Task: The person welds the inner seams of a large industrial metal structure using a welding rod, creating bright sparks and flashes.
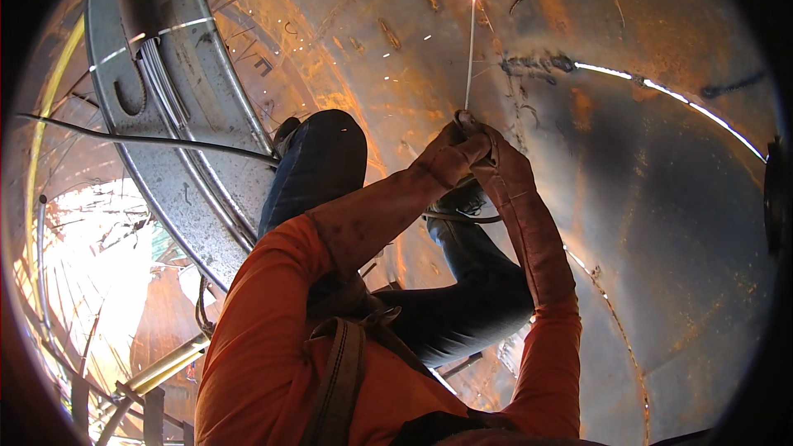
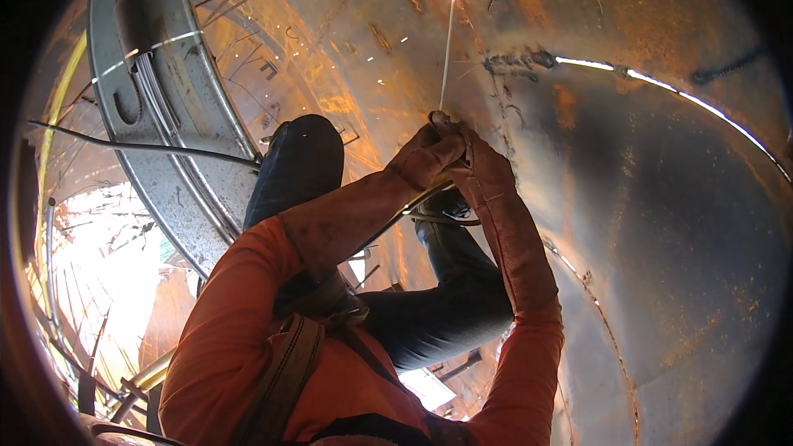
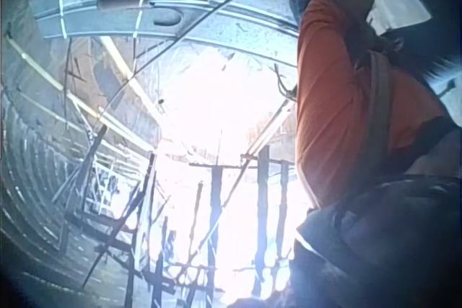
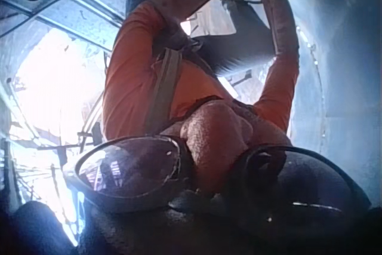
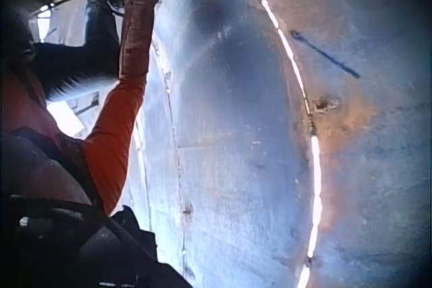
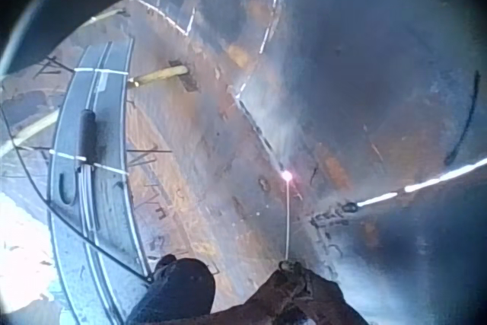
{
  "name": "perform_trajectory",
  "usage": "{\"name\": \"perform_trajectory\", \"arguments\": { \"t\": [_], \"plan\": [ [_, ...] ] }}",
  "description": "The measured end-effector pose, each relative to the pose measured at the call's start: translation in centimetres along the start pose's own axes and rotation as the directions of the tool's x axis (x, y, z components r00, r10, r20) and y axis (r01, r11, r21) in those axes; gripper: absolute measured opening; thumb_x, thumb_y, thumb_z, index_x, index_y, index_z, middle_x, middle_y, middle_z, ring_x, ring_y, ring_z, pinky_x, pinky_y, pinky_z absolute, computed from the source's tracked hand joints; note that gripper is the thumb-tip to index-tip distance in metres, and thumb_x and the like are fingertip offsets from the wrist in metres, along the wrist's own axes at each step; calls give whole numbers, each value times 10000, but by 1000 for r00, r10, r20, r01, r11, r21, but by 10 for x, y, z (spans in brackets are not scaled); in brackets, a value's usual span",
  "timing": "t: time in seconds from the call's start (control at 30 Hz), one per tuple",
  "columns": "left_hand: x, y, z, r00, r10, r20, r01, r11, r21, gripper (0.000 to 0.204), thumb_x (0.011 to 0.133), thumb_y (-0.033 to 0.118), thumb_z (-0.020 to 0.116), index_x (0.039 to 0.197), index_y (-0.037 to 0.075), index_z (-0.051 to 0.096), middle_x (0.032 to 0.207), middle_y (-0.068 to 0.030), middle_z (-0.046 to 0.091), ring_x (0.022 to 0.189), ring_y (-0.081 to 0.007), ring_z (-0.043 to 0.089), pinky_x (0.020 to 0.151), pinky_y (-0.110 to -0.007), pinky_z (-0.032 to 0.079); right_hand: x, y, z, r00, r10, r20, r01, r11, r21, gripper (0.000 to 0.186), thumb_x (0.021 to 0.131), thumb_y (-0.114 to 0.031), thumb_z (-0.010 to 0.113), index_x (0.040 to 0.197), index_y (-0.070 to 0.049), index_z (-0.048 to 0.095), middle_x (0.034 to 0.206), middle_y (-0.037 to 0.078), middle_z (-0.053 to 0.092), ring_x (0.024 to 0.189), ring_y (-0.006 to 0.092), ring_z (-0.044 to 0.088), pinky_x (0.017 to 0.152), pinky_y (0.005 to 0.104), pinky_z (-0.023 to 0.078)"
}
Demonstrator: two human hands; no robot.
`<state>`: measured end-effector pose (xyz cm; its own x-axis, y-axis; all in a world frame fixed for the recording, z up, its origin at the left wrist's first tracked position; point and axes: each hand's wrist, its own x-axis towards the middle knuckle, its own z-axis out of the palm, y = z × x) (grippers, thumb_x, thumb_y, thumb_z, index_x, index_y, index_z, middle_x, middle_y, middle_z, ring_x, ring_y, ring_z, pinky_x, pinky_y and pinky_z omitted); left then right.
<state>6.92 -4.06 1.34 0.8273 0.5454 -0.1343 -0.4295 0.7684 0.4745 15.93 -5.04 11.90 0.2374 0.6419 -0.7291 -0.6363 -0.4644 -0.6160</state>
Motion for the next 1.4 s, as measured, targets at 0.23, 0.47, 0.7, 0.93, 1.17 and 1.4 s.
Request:
{"name": "perform_trajectory", "arguments": {
  "t": [0.23,0.47,0.7,0.93,1.17,1.4],
  "plan": [
    [31,-51,-27,983,-127,132,145,980,-136,226,1121,196,504,1267,61,611,1103,-22,626,1019,-124,586,883,-278,511,-5,-2,-11,999,5,-36,-5,1000,21,406,1105,-185,622,1403,87,577,1264,165,711,1173,236,709,1094,394,578],
    [-3,-1,1,993,-114,11,114,987,-114,187,1090,115,512,1269,87,557,1145,-36,563,1081,-112,590,934,-234,485,-4,-1,-13,999,10,-34,-9,1000,29,405,1105,-179,620,1406,89,574,1265,165,710,1172,236,709,1094,394,578],
    [-17,43,22,996,-33,-80,20,987,-161,66,962,118,620,931,61,631,839,13,575,780,-104,553,690,-301,464,-3,-1,-11,1000,2,-25,-1,1000,30,404,1105,-172,619,1409,90,571,1266,165,708,1172,237,709,1094,394,578],
    [-10,41,12,987,-141,-78,156,961,228,236,1046,221,643,1237,81,635,1115,-27,640,1078,-129,615,923,-317,503,-5,-1,-25,1000,-1,-25,2,999,32,404,1105,-166,618,1412,91,567,1268,165,707,1171,238,709,1094,393,578],
    [-6,29,8,988,-57,-142,114,893,435,258,1072,316,644,1201,92,636,1055,-36,652,990,-151,617,884,-347,517,1,3,-48,998,-7,-60,11,998,63,365,1102,-144,619,1381,90,596,1249,151,714,1150,232,713,1072,383,584],
    [-5,25,10,987,-152,-61,154,987,35,172,1044,108,535,1199,82,604,1156,-43,614,1082,-120,606,870,-332,519,-1,1,-28,999,-1,-47,4,998,70,338,1097,-132,626,1355,87,619,1230,139,719,1135,224,715,1053,372,588]
  ]
}}
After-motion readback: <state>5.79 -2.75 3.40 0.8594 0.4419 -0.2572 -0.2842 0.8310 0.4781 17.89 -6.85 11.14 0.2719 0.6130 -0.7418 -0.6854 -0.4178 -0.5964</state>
